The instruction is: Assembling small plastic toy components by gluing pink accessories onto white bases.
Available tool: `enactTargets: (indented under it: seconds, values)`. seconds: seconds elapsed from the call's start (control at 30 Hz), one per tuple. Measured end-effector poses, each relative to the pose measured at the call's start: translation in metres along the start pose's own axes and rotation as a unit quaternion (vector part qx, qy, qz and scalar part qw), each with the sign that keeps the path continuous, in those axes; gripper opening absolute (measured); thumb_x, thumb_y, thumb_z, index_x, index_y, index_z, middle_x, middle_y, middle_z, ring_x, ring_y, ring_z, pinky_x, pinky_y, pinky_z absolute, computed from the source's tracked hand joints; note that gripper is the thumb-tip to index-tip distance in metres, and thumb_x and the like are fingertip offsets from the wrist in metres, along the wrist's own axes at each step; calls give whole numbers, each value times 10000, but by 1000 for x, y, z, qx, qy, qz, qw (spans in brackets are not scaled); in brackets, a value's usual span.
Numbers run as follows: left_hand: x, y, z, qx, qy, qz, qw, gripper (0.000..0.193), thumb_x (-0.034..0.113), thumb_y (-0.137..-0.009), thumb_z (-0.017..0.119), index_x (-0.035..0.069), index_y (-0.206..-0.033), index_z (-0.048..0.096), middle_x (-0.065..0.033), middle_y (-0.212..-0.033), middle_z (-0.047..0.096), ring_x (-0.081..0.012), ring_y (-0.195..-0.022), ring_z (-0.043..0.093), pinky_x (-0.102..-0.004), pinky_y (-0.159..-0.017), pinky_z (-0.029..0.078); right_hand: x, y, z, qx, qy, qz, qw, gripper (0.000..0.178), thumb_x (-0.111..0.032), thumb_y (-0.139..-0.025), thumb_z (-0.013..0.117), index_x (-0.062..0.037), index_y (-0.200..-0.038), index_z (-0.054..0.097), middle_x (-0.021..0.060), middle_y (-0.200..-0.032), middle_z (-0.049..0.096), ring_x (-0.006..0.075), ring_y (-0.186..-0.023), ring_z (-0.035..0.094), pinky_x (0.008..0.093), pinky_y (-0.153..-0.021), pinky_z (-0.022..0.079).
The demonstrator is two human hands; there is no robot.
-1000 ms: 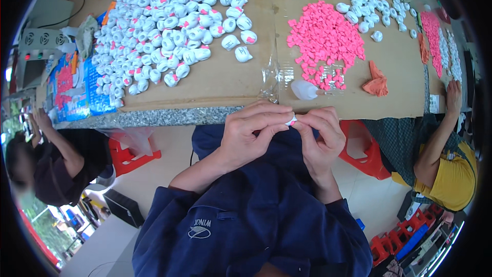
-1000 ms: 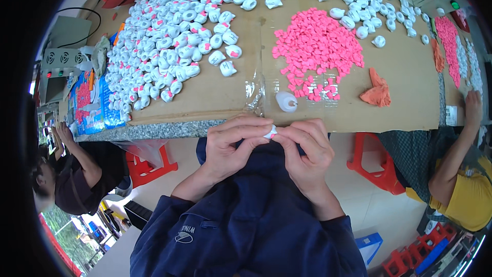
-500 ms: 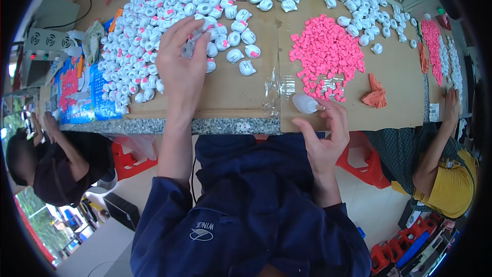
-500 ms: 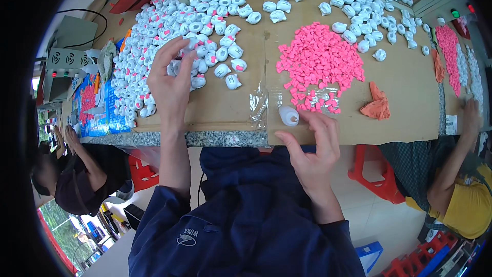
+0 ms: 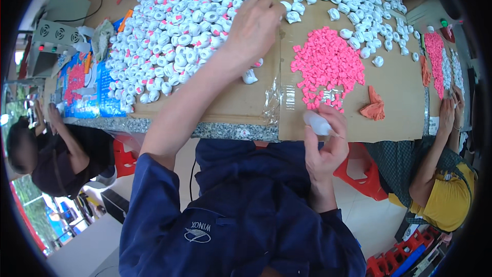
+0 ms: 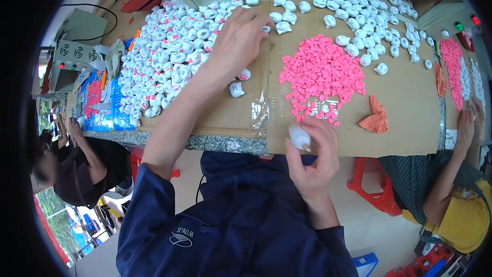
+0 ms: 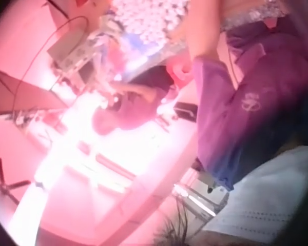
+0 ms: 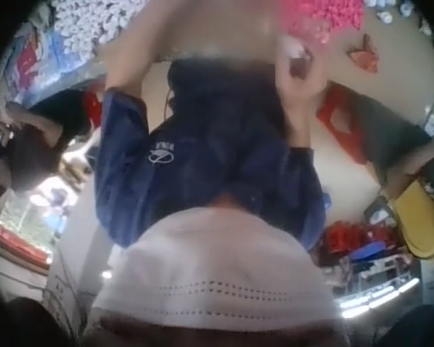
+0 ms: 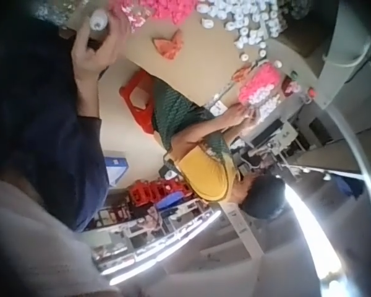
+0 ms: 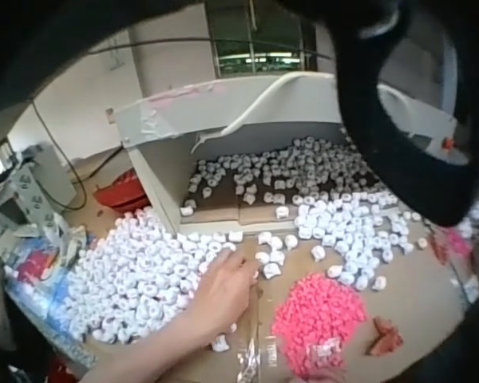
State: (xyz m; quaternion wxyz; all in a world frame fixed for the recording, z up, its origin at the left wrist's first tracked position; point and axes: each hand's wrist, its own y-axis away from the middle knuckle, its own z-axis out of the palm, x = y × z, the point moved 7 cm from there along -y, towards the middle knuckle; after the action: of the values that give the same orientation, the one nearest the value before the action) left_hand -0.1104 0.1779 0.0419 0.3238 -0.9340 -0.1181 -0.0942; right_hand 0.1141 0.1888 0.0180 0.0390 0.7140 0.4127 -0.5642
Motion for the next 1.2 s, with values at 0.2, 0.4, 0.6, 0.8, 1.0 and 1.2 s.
enactTargets:
  seconds: [0.2,0.4,0.6,0.8,1.0,1.2]
  values:
    - [49,66,-38,-67,322,-269,905,214,-27,-772,582,-7,-985,569,-106,-971,590,-184,-879,602,-247,-731,491,11,19,-14,0,-195,99,976,388,-127,-827,548,21,-1140,374,211,-1055,542,209,-931,543,275,-783,429]
    - [54,134,-25,-57,597,-367,711,417,-87,-796,538,-8,-1201,480,-147,-1165,517,-157,-967,555,-273,-833,475,-1,8,-20,-50,-126,55,989,462,-244,-731,707,60,-1025,524,99,-808,548,134,-700,502,216,-625,378]
    - [55,145,-20,-7,632,-370,681,522,-106,-781,548,-14,-1269,387,-149,-1073,569,-146,-927,560,-257,-804,472,-4,7,-13,-48,-130,77,987,369,-103,-606,759,62,-908,624,72,-664,566,142,-588,478,238,-531,372]
    - [57,146,-17,-2,628,-362,689,545,-110,-777,551,-11,-1281,370,-143,-1059,570,-147,-927,559,-259,-807,470,-3,9,-8,-73,-108,104,986,360,-87,-607,750,65,-908,622,82,-672,574,143,-593,488,237,-532,376]
    - [59,147,-16,-4,628,-384,678,519,-99,-775,550,4,-1263,406,-116,-1041,573,-134,-919,542,-273,-813,470,-2,8,-5,-84,-99,106,986,346,-90,-624,743,66,-908,622,82,-668,575,135,-587,488,232,-527,376]
    - [57,146,-17,-3,620,-384,684,515,-101,-772,549,-1,-1257,411,-114,-1034,573,-136,-917,544,-269,-813,469,-1,9,-11,-67,-105,133,983,338,-79,-629,736,70,-909,621,79,-680,581,127,-590,481,224,-522,370]
